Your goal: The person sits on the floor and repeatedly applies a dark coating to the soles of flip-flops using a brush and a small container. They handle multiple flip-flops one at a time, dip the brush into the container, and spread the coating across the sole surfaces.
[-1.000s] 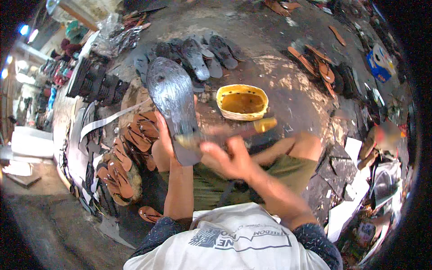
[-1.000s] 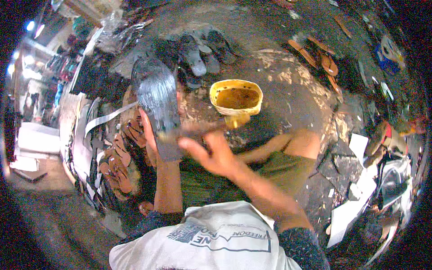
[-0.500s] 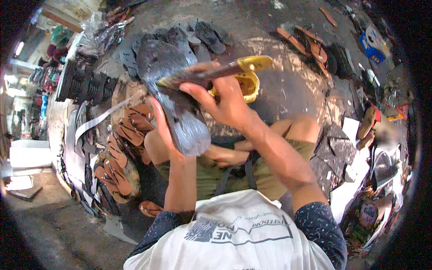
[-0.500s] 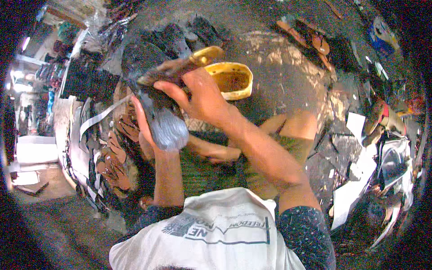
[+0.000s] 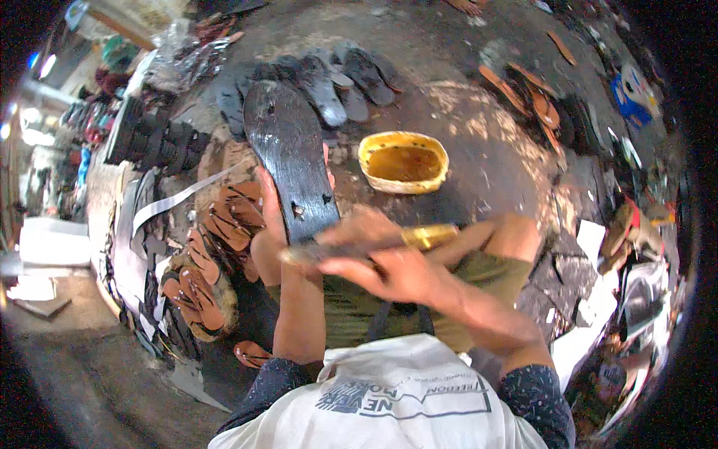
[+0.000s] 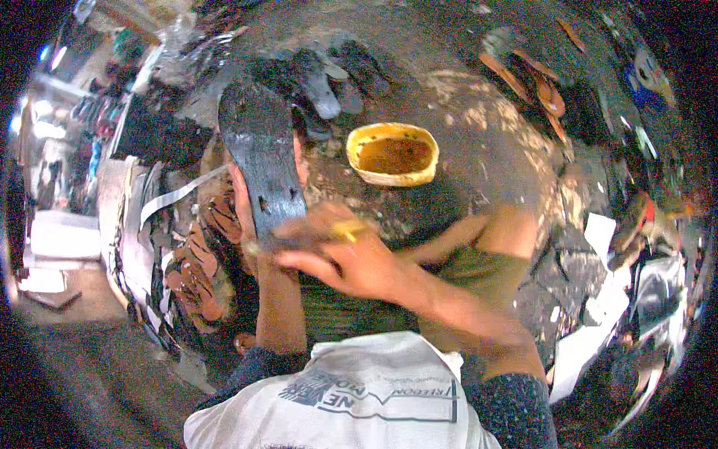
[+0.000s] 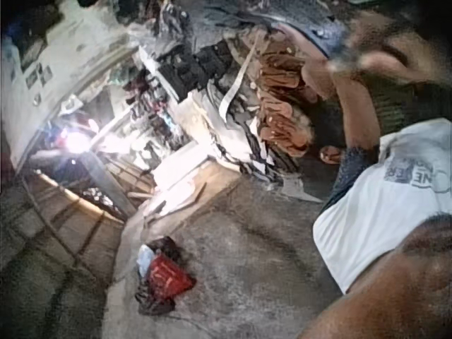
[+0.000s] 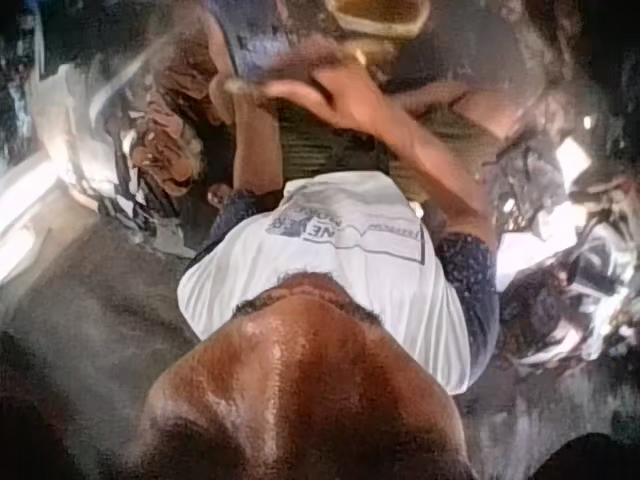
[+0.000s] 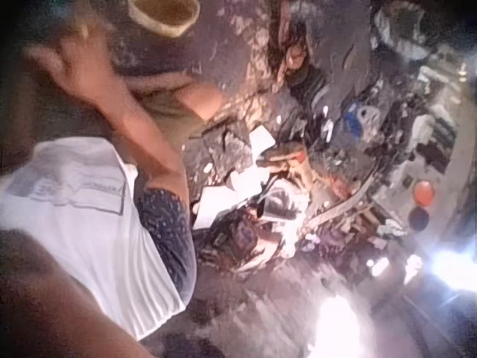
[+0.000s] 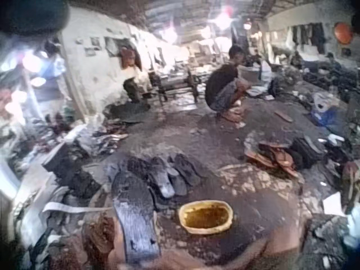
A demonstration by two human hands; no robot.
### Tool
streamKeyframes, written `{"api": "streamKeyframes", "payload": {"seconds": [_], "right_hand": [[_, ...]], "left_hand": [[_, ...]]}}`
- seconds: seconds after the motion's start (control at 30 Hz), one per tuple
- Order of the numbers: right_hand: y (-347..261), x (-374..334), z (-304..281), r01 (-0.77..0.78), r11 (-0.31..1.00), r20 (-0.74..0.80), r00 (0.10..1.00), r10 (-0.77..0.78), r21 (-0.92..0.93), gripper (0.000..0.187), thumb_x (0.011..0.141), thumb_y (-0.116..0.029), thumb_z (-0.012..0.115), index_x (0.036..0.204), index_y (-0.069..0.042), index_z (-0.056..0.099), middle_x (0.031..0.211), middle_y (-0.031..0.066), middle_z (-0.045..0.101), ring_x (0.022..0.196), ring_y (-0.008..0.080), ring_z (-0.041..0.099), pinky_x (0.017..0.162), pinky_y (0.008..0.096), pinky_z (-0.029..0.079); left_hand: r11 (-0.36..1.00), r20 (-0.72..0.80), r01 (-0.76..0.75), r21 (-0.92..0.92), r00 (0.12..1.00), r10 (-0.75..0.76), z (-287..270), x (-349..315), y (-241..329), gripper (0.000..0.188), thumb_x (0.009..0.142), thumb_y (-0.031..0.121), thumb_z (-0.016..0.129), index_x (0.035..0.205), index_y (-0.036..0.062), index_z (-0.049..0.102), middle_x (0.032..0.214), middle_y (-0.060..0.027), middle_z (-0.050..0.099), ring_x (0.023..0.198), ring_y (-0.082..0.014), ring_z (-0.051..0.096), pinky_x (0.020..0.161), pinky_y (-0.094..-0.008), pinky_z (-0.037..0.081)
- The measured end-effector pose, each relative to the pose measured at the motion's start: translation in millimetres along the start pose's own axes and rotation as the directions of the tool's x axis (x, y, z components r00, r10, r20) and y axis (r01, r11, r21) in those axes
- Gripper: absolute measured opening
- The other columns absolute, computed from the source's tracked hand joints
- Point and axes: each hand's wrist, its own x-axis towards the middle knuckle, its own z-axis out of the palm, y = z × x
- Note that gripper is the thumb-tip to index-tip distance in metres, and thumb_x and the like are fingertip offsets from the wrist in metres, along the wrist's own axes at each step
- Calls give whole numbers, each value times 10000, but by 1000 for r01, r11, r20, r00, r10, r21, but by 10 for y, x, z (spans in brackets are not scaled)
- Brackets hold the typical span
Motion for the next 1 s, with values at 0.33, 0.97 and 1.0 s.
{"api": "streamKeyframes", "payload": {"seconds": [0.33,0.97,1.0], "right_hand": [[205,489,-136,-69,950,22,997,79,-305,213,923,-203,745,1084,-63,747,997,122,715,922,281,670,828,380,515],[446,382,-61,-222,975,-215,952,219,10,327,943,-291,728,1131,-25,694,1031,185,705,977,381,676,862,467,527],[272,207,30,-265,962,-194,942,274,72,334,938,-277,732,1156,-28,686,1101,181,693,1046,381,657,922,477,506]], "left_hand": [[894,-27,62,-444,996,-83,34,-98,-155,561,1045,470,535,1428,61,506,1302,-178,645,1068,-283,673,904,-405,590],[962,-58,-49,-269,998,35,275,-114,-222,564,1060,509,486,1417,75,530,1359,-127,619,1130,-283,643,1007,-429,514],[997,-228,-80,12,970,81,296,-118,-112,598,1054,532,483,1422,62,520,1376,-156,604,1148,-309,635,959,-439,550]]}}
